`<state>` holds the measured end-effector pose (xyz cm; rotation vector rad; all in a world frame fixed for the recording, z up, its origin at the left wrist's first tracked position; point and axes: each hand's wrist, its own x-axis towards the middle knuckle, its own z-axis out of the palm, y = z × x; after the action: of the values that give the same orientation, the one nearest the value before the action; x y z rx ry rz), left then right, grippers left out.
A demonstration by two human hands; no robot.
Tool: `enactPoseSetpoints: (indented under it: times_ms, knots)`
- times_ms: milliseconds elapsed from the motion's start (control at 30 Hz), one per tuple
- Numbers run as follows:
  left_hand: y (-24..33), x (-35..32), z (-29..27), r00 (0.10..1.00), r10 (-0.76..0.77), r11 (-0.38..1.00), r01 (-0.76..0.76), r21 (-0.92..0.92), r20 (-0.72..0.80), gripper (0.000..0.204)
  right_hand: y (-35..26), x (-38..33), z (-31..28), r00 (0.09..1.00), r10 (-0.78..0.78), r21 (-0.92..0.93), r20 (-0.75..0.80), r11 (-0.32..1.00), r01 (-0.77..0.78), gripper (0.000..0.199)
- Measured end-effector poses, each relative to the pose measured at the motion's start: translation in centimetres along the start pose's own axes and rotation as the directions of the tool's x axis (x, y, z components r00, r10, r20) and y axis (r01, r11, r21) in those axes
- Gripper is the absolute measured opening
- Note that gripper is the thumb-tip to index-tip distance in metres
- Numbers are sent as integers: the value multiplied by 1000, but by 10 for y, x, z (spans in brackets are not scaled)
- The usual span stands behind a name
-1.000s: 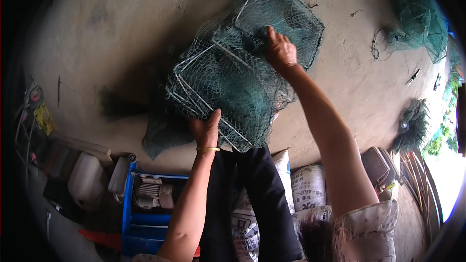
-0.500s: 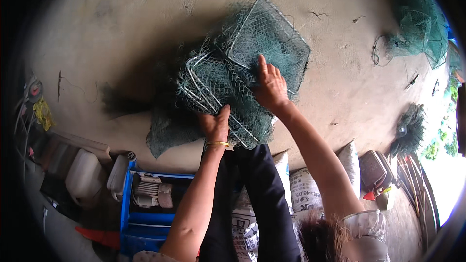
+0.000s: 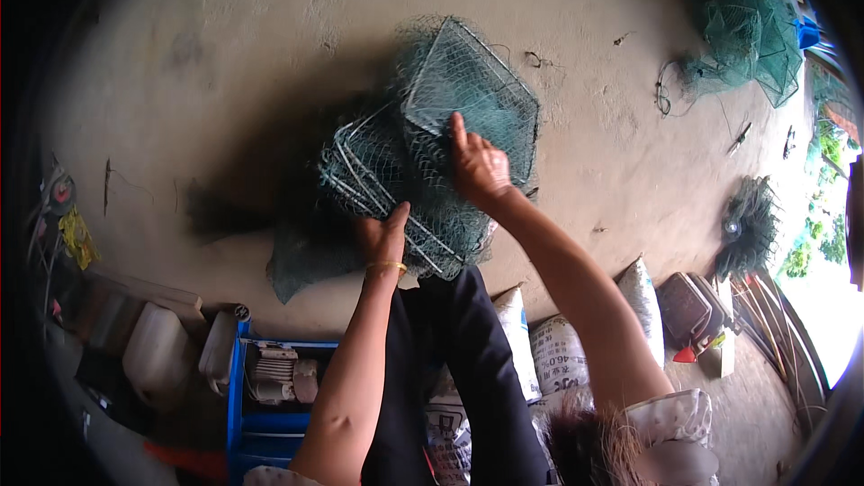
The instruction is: Assembling a foldable green mesh fishing net by attaching a float and threading the structure.
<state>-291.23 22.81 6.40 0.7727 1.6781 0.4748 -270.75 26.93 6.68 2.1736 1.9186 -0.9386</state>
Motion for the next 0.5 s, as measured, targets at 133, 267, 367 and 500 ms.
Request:
enactPoseSetpoints:
  times_ms: [133,267,367,500]
  knots:
    - [9,-5,6,999,46,999,-45,25,-28,57,39,-39,-49,993,58,39,-102,998,-55,79]
    - [-7,0,-7,989,136,990,-135,30,-55,59,7,-57,-28,976,122,215,-182,973,-81,66]
    - [-3,0,9,992,121,990,-122,-74,-17,56,-18,-58,22,955,215,386,-206,914,-123,63]
    - [48,-20,-12,987,134,970,-111,-214,93,46,-46,-70,5,920,388,509,-60,804,-306,58]
